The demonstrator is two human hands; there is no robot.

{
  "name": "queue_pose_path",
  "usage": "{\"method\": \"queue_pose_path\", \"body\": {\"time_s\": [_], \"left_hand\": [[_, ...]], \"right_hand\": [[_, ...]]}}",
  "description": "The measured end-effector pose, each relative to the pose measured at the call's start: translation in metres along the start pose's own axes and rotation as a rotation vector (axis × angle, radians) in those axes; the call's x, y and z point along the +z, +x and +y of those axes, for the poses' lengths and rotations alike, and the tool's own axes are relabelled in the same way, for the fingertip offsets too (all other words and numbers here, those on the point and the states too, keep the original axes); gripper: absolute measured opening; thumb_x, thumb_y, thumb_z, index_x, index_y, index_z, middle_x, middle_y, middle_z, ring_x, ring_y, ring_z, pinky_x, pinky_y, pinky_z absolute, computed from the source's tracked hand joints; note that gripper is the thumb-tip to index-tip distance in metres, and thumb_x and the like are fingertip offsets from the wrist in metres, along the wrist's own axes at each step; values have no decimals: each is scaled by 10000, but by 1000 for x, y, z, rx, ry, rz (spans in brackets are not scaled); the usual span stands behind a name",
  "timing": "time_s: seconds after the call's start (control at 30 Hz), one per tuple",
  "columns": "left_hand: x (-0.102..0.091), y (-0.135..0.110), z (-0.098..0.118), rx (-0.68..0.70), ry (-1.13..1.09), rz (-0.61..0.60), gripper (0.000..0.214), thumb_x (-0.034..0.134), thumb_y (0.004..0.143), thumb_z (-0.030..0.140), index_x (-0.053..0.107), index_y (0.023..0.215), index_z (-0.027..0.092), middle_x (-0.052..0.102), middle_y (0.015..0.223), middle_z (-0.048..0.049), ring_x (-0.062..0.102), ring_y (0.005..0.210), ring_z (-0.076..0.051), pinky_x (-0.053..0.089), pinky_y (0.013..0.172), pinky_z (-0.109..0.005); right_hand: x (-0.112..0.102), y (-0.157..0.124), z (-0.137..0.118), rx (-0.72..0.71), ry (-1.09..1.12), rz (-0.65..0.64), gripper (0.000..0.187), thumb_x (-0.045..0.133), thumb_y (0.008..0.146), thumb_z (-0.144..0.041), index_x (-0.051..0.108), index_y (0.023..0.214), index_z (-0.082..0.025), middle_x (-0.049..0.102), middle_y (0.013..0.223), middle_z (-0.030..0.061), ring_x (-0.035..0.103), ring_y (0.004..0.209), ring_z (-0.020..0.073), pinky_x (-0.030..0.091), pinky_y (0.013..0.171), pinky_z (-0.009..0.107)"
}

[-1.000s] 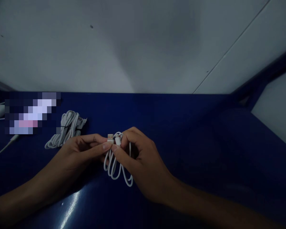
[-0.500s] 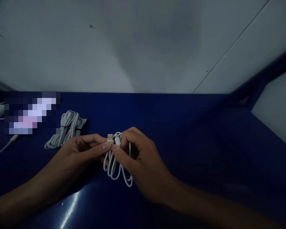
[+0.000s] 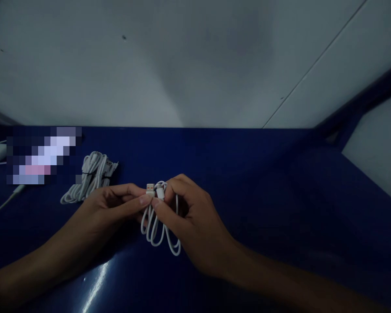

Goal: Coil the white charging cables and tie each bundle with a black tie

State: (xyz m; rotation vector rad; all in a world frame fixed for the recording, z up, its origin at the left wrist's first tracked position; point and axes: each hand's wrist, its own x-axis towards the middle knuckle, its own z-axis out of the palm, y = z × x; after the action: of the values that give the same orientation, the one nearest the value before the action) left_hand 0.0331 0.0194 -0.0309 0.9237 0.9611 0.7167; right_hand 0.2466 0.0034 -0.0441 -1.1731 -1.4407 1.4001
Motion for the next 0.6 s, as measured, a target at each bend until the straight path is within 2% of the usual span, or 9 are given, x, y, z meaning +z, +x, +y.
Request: {"method": "queue_pose_path", "body": {"time_s": [0.6], "left_hand": [[3,-2,2,-6,1,1,144,787,1024,257,888,1104,192,875,952,-84,803,810,-164,641,799,-236]], "right_hand": [[0,0,-2,3,-18,1,355,739,1061,-330,540,783,-235,589,906,-16,555,745,160,431,628,346]]}}
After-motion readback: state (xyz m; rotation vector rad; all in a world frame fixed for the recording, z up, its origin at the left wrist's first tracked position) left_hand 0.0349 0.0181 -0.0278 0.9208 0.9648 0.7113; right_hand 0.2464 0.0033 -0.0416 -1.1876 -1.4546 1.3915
